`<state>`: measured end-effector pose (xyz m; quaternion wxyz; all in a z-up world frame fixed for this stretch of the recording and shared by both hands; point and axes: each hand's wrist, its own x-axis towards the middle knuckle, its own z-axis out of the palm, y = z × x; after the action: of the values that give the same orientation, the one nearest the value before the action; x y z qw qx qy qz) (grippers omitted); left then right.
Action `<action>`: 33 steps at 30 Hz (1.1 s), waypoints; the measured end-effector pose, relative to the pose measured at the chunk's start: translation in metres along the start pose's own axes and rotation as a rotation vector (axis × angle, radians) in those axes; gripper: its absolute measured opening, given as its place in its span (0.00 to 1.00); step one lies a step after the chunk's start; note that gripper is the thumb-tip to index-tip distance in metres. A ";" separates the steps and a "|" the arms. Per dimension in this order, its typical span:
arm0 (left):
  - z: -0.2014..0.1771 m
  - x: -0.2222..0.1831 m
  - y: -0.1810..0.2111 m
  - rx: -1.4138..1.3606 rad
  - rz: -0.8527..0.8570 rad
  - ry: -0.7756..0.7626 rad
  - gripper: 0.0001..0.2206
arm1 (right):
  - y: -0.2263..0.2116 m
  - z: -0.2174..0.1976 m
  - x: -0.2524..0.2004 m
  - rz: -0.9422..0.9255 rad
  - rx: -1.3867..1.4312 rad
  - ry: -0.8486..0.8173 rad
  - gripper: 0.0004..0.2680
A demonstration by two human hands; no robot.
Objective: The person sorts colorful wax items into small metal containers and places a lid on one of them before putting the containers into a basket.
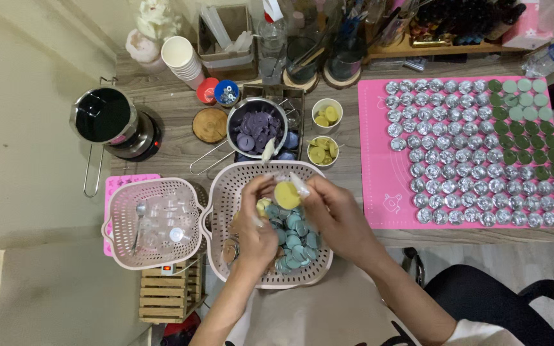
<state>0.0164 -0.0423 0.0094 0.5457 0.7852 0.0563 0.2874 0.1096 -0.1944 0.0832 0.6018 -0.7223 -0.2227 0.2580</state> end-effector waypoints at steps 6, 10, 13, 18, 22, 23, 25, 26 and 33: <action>0.010 0.008 0.025 -0.151 -0.082 0.024 0.28 | 0.001 0.013 0.004 0.040 0.128 -0.026 0.10; 0.007 0.006 0.029 -0.298 -0.120 0.025 0.24 | -0.004 0.009 0.002 0.056 0.085 -0.009 0.09; -0.001 0.004 0.031 -0.325 -0.124 -0.019 0.24 | -0.011 0.003 0.001 -0.019 0.006 -0.029 0.08; -0.012 0.003 0.035 -0.228 -0.151 -0.054 0.23 | -0.028 -0.003 0.003 -0.165 -0.141 -0.058 0.06; -0.017 0.003 0.033 -0.212 -0.092 -0.023 0.23 | -0.033 -0.021 0.002 -0.158 -0.276 0.059 0.06; -0.022 0.003 0.032 -0.207 -0.128 -0.026 0.23 | -0.031 -0.031 0.005 -0.132 -0.324 0.112 0.07; -0.032 0.003 0.030 -0.204 -0.195 -0.036 0.22 | -0.019 -0.050 0.017 -0.363 -0.462 0.262 0.07; -0.035 0.002 0.030 -0.241 -0.234 -0.044 0.22 | -0.010 -0.061 0.026 -0.273 -0.522 0.316 0.07; -0.031 0.007 0.043 -0.482 -0.413 -0.029 0.25 | 0.107 -0.109 0.159 -0.165 -0.967 0.419 0.08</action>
<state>-0.0033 -0.0311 0.0579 0.7637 0.6091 0.1372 0.1644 0.3023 -0.1951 -0.0235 0.2500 -0.9333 -0.2473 -0.0722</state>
